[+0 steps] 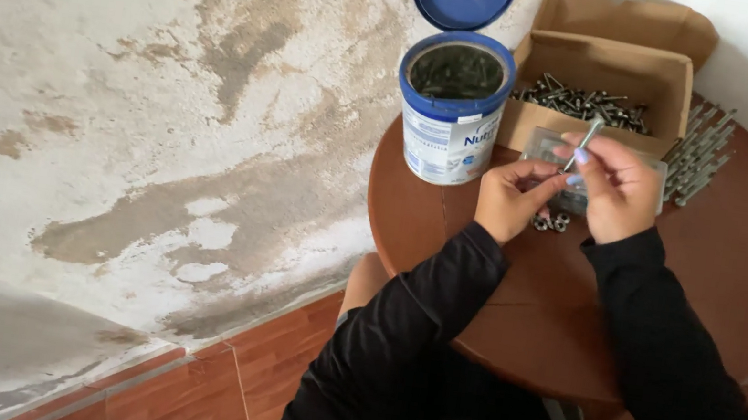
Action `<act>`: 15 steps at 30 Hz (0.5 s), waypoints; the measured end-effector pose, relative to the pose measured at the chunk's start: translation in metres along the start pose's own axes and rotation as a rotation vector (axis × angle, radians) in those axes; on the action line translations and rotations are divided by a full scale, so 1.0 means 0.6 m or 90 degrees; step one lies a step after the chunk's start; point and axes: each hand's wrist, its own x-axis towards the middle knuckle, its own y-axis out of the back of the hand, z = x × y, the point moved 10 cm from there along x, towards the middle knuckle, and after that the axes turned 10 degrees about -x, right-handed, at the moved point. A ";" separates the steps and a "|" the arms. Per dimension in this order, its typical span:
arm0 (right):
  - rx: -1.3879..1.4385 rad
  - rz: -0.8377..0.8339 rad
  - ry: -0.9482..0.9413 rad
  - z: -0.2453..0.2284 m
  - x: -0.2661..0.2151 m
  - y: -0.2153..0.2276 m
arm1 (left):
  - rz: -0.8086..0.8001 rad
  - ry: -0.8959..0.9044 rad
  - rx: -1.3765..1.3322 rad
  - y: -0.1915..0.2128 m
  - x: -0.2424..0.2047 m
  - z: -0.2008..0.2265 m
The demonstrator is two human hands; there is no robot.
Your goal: Assembling small bolts and nuts by hand at a table
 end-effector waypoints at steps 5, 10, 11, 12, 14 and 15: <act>-0.048 0.013 0.014 0.000 0.012 0.031 | -0.064 -0.127 0.173 -0.018 -0.019 0.060; -0.002 0.048 0.022 0.022 0.014 0.047 | -0.006 -0.079 0.355 -0.005 -0.010 0.059; -0.019 0.046 0.010 0.026 0.014 0.046 | -0.005 -0.089 0.368 -0.004 -0.011 0.061; -0.036 0.044 -0.002 0.030 0.014 0.046 | -0.004 -0.098 0.381 -0.003 -0.012 0.062; -0.062 0.048 0.011 0.034 0.013 0.050 | 0.000 -0.104 0.387 -0.001 -0.013 0.065; -0.091 0.054 0.022 0.035 0.012 0.056 | 0.001 -0.108 0.391 -0.002 -0.013 0.064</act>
